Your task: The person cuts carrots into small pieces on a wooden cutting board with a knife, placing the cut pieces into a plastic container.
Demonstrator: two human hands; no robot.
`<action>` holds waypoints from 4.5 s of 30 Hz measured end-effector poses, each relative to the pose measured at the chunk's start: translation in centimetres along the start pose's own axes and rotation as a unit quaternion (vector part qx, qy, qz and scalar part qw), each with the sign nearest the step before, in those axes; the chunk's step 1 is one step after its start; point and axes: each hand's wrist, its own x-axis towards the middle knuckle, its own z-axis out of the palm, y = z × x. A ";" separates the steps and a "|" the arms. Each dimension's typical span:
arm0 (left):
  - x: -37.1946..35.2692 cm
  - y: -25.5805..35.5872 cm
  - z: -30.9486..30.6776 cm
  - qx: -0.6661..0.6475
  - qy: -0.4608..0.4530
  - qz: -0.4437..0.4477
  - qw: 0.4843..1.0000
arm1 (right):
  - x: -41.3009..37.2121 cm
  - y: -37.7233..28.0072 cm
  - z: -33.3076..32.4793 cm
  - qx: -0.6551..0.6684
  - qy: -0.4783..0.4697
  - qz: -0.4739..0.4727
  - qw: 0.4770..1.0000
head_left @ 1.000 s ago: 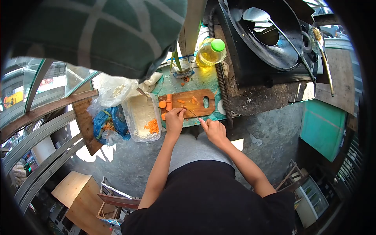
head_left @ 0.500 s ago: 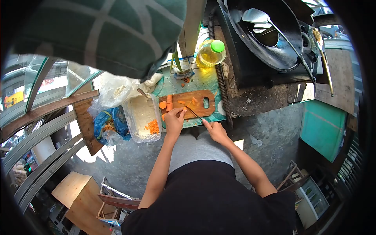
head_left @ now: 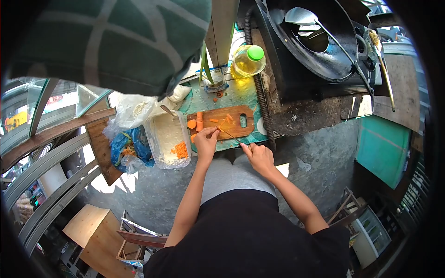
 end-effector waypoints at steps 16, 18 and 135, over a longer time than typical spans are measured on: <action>0.4 -0.5 0.0 0.019 -0.008 0.037 0.999 | 2.8 0.1 -0.5 -0.053 0.022 -0.063 0.996; 0.7 -0.1 -0.4 0.011 -0.043 -0.001 0.999 | 3.5 -0.2 -1.2 -0.062 -0.007 -0.054 0.997; -1.9 -0.6 -1.9 0.178 0.009 0.066 0.982 | 3.6 0.0 2.0 0.162 -0.165 0.088 0.969</action>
